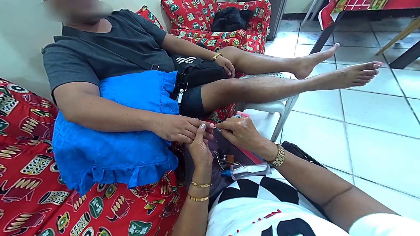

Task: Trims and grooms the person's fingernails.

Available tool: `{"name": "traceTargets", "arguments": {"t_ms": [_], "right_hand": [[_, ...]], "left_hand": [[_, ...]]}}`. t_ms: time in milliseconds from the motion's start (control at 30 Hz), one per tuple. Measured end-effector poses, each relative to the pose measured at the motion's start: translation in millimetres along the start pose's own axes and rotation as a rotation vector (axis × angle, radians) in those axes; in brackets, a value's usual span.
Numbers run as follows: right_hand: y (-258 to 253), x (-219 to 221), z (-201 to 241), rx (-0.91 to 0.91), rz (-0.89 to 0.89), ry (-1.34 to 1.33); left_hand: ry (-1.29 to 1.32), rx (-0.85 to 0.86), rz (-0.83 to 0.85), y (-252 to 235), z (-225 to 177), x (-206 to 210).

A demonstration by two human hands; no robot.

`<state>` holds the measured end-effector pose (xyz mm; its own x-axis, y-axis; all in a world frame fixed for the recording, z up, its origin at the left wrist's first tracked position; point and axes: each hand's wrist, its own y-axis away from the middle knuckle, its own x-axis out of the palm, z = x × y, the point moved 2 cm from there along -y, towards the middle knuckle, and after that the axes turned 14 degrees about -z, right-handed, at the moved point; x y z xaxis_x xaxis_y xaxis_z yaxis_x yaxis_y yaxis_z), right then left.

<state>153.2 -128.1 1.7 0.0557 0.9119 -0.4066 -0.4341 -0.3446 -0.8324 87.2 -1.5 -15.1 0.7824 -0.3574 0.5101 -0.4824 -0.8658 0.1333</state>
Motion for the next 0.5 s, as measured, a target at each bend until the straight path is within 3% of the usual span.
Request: {"name": "traceTargets", "arguments": {"t_ms": [500], "right_hand": [[0.6, 0.1, -0.7, 0.007, 0.064, -0.115]], "left_hand": [[-0.01, -0.001, -0.007, 0.3, -1.0, 0.2]]}}
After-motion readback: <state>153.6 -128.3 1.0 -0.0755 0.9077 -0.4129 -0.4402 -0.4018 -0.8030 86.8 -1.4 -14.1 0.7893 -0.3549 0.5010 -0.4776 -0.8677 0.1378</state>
